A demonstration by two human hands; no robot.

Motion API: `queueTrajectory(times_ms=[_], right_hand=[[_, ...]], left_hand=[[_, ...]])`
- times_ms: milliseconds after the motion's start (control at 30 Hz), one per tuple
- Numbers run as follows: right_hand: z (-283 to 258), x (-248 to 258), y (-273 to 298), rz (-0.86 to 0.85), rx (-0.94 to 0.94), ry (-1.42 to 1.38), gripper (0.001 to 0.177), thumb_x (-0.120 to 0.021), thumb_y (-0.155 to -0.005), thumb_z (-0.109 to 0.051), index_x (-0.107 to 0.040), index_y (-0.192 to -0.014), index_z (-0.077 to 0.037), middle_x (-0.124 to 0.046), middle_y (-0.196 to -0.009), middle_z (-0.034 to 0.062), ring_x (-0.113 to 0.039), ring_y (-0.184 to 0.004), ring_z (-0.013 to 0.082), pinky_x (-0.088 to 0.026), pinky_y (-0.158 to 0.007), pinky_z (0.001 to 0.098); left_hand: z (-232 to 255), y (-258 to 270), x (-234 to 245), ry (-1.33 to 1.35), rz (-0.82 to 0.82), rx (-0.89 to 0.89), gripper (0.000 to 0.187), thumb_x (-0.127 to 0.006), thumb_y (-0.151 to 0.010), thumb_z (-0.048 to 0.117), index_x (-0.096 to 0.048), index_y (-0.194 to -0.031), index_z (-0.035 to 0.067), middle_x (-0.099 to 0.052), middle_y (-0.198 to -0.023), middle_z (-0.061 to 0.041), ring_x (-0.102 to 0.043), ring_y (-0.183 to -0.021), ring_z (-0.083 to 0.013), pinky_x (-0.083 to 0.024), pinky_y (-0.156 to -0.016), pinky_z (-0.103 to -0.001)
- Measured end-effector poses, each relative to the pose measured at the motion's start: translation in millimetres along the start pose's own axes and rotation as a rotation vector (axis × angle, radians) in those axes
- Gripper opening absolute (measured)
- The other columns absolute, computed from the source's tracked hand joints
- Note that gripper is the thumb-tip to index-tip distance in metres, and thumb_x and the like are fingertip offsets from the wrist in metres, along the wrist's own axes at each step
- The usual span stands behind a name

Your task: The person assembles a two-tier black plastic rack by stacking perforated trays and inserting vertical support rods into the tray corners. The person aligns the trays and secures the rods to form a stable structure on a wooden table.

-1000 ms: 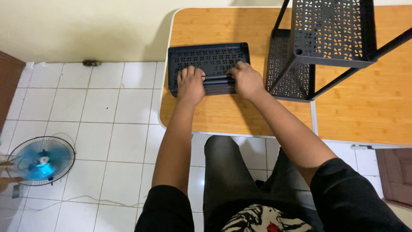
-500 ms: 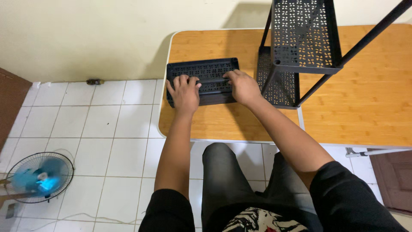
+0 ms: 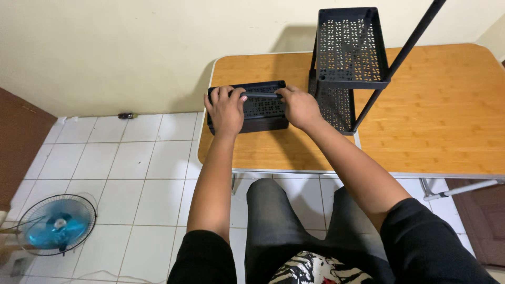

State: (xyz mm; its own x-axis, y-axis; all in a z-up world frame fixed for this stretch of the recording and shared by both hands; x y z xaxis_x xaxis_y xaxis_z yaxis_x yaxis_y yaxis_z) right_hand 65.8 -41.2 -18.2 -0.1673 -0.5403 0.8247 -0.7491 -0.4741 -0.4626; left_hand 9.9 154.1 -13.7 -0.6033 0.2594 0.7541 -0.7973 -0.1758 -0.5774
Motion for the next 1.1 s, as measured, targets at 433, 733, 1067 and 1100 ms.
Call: queueTrajectory(times_ms=[433,733,1067,1100], right_hand=[[-22,70,29,0.106,-0.029,-0.05,0.025,-0.061,-0.096,-0.009,-0.069,-0.119,-0.01,-0.068,-0.11,0.0143,-0.067,-0.096,0.0387,-0.054,-0.081,0.0489],[-25,129,38,0.262,-0.025,-0.187,0.023,-0.067,-0.094,-0.006,-0.068,-0.117,-0.005,-0.07,-0.11,0.0171,-0.067,-0.101,0.0394,-0.053,-0.085,0.0487],[-1,153,34,0.336,-0.016,-0.314,0.023,-0.074,-0.092,-0.005,-0.069,-0.115,-0.005,-0.075,-0.103,0.0177,-0.074,-0.096,0.034,-0.058,-0.08,0.0407],[5,152,33,0.335,-0.028,-0.329,0.023,-0.074,-0.092,-0.005,-0.068,-0.114,-0.005,-0.076,-0.103,0.0169,-0.075,-0.097,0.0323,-0.059,-0.08,0.039]], left_hand=[[52,-3,56,-0.036,0.124,-0.031,0.051,-0.071,-0.094,0.03,-0.055,-0.14,0.019,-0.034,-0.158,-0.013,-0.021,-0.151,-0.0374,-0.01,-0.121,-0.066],[86,-15,62,0.229,0.246,0.046,0.095,-0.067,-0.099,0.035,-0.006,-0.163,0.003,-0.013,-0.17,-0.018,-0.02,-0.155,-0.0345,-0.009,-0.124,-0.063],[153,-36,13,0.898,0.143,-0.015,0.034,-0.064,-0.103,0.022,-0.06,-0.131,0.005,-0.077,-0.114,-0.009,-0.072,-0.114,-0.023,-0.055,-0.097,-0.036],[158,-38,10,0.976,0.13,-0.022,0.031,-0.063,-0.103,0.019,-0.059,-0.131,0.005,-0.077,-0.113,-0.009,-0.073,-0.113,-0.021,-0.055,-0.097,-0.034]])
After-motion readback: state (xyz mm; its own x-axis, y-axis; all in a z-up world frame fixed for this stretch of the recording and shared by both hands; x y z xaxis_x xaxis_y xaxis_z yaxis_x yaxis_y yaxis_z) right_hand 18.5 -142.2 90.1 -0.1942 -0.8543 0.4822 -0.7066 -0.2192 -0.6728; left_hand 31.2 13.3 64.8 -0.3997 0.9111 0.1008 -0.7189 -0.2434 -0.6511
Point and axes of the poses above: each hand's wrist, its own y-axis away from the middle knuckle, its own x-axis out of the back of the hand, z = x × y, the point moved 8 cm from there along -y, towards the middle knuckle
